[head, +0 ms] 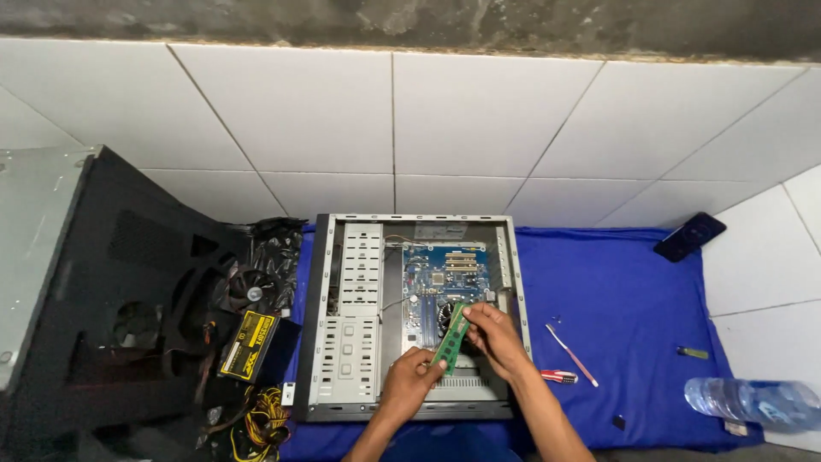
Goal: Disassembling a desktop computer case by removing screws, the side panel, and internal components like the power supply and RAM.
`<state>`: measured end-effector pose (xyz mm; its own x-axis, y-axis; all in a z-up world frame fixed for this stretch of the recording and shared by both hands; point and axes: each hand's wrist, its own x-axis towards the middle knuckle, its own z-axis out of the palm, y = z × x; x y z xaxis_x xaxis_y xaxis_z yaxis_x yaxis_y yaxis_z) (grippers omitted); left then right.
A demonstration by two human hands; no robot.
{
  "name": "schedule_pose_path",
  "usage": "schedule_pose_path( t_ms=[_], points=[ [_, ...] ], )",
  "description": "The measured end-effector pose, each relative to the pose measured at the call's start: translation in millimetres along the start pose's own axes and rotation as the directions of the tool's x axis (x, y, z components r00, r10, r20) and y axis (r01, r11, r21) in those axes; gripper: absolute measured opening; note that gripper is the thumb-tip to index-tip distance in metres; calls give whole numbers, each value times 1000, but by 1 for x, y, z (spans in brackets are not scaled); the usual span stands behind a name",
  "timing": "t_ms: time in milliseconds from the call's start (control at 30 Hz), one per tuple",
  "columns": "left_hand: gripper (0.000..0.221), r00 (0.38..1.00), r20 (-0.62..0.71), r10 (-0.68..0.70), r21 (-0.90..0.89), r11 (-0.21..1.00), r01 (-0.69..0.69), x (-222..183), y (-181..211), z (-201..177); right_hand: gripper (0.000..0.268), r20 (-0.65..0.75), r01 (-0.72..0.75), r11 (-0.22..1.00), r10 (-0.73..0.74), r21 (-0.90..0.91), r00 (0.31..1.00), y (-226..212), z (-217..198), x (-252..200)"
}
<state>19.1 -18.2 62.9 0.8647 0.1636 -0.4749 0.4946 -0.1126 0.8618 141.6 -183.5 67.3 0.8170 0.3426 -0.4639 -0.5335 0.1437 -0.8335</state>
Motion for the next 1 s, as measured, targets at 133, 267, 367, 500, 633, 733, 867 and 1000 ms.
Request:
schedule_pose_path(
  t_ms=[133, 267, 367, 500, 633, 733, 867, 1000],
  points=[
    [21, 990, 135, -48, -349, 933, 93, -13, 22, 15, 17, 18, 10, 1000, -11, 28, 1000, -14, -8, -27],
    [16, 993, 111, -37, -411, 908, 79, -12, 26, 36, 21, -1, 5, 994, -5, -111, 1000, -14, -21, -46],
    [12, 997, 82, -2, -382, 923, 33, -7, 15, 52, 21, -21, 25, 987, -28, -162, 999, 0, -39, -50],
    [20, 999, 42, 6, -191, 982, 2, -9, 16, 68, 19, -27, 16, 989, -21, -150, 999, 10, -61, -57],
    [34, 998, 30, 63, -52, 997, -62, -6, 2, 88, 23, -29, -8, 987, 4, -160, 1000, 6, -71, -70],
    [28, 996, 15, 84, 80, 993, -85, -10, 7, 101, 23, -25, -5, 975, -1, -220, 1000, 2, -78, -78],
    [31, 994, 32, 106, 147, 983, -110, -11, 11, 117, 22, -55, 21, 971, -35, -237, 998, 7, -95, -77],
    [8, 996, -4, 89, -12, 996, -89, -12, 22, 132, 21, -67, 13, 975, -28, -223, 997, 7, -111, -75]
  ],
)
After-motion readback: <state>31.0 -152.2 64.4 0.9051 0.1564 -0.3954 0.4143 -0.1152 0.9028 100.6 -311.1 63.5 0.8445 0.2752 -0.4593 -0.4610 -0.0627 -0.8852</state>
